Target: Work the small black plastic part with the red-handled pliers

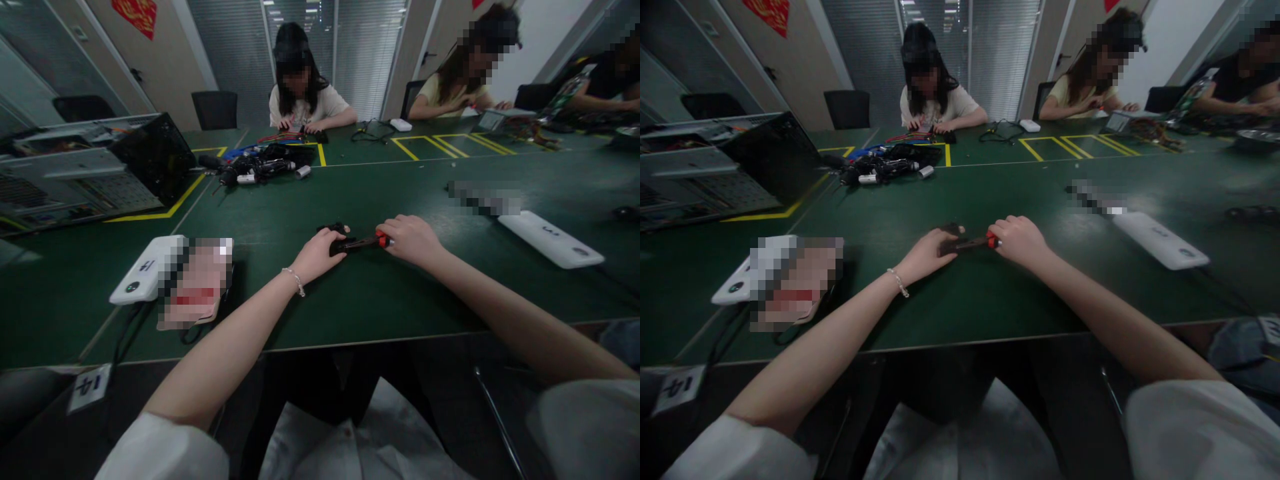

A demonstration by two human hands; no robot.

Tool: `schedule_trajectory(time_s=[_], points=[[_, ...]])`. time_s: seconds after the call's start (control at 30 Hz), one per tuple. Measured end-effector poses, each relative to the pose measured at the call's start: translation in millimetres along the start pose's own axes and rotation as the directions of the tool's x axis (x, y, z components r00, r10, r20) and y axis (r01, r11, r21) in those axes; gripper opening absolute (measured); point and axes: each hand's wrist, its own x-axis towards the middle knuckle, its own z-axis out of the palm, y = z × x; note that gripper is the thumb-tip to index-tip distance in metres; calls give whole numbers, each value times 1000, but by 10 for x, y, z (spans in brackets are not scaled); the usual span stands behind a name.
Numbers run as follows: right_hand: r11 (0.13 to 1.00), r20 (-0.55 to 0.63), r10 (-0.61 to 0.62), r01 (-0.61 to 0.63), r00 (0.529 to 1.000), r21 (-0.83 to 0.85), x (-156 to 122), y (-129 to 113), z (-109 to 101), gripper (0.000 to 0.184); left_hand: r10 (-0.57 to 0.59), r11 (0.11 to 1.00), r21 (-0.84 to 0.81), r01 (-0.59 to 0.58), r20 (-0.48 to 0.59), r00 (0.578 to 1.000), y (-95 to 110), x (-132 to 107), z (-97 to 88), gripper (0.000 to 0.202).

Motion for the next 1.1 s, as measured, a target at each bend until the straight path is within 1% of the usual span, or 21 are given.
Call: schedule_trajectory(time_s=[0.13,0.37,0.7,0.93,1.1], points=[[1000,-8,-1,1,1000,4,-2,0,1,25,-7,1000,-1,7,0,1000,21,-3,-15,31],[996,40,47,-50,998,75,9,6,78,24,-22,1000,-1,22,16,1000,33,-8,-29,31],[1000,-6,-7,7,1000,8,-6,15,28,26,-13,1000,-1,13,10,1000,16,-2,-12,30],[995,33,51,-54,998,82,2,-5,65,25,-5,1000,-2,5,-3,1000,-24,3,14,32],[994,34,51,-54,998,94,4,6,76,25,0,1000,-7,0,-3,1000,-14,-1,7,31]])
